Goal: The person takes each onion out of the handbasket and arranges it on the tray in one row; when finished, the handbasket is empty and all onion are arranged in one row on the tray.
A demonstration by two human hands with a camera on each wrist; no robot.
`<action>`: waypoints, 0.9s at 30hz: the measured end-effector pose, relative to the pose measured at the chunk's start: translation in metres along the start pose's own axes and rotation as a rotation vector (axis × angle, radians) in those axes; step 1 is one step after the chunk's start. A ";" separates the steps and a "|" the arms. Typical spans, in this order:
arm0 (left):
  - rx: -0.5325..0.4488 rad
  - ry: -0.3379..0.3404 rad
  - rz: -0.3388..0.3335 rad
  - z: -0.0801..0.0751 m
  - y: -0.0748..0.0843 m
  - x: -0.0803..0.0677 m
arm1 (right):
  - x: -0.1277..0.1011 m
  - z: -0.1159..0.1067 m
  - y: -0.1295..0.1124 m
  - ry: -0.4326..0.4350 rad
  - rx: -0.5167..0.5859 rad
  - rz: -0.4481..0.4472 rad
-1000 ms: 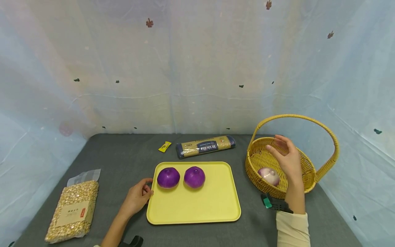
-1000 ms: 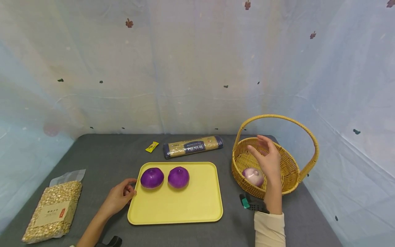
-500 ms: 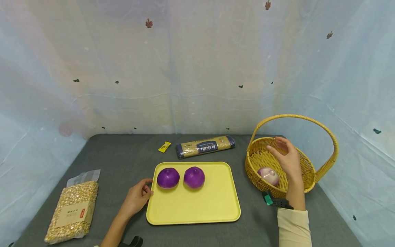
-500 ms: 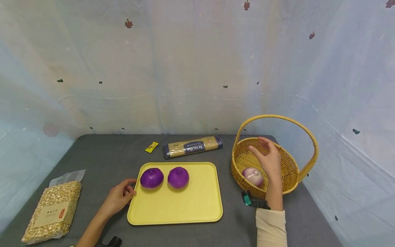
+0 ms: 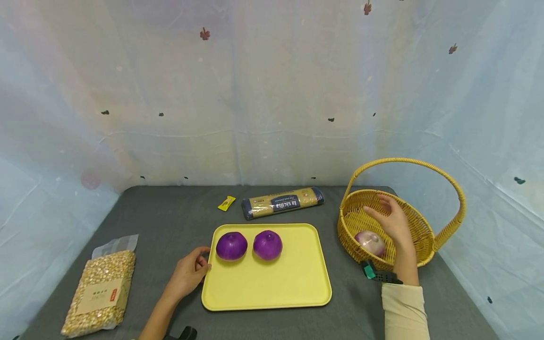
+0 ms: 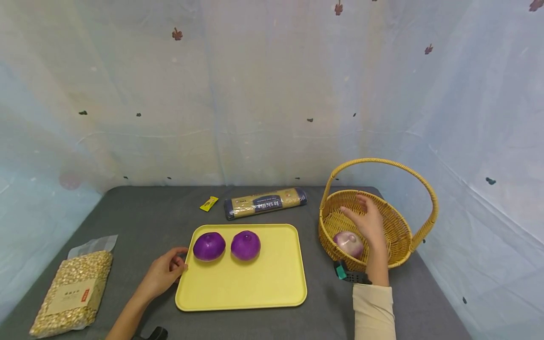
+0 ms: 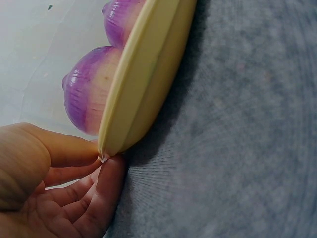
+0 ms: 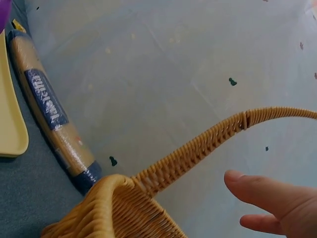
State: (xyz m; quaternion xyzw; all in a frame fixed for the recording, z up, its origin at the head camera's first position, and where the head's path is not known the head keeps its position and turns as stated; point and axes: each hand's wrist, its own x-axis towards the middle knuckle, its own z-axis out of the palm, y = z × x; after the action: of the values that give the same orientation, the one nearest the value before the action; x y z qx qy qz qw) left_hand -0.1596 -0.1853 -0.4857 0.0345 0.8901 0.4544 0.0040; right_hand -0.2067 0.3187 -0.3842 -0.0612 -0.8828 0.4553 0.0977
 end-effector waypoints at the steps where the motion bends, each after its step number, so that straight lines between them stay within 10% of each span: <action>1: -0.002 0.000 0.000 0.000 0.000 0.000 | 0.000 0.001 0.001 -0.006 -0.003 0.004; 27: 0.006 0.003 0.021 0.000 -0.001 0.000 | 0.000 0.013 0.031 -0.190 -0.120 0.063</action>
State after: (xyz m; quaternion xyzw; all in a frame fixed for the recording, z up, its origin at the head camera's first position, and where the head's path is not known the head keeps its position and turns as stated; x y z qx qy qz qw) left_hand -0.1598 -0.1860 -0.4866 0.0431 0.8910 0.4519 -0.0021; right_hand -0.2086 0.3264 -0.4170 -0.0512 -0.9114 0.4082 -0.0049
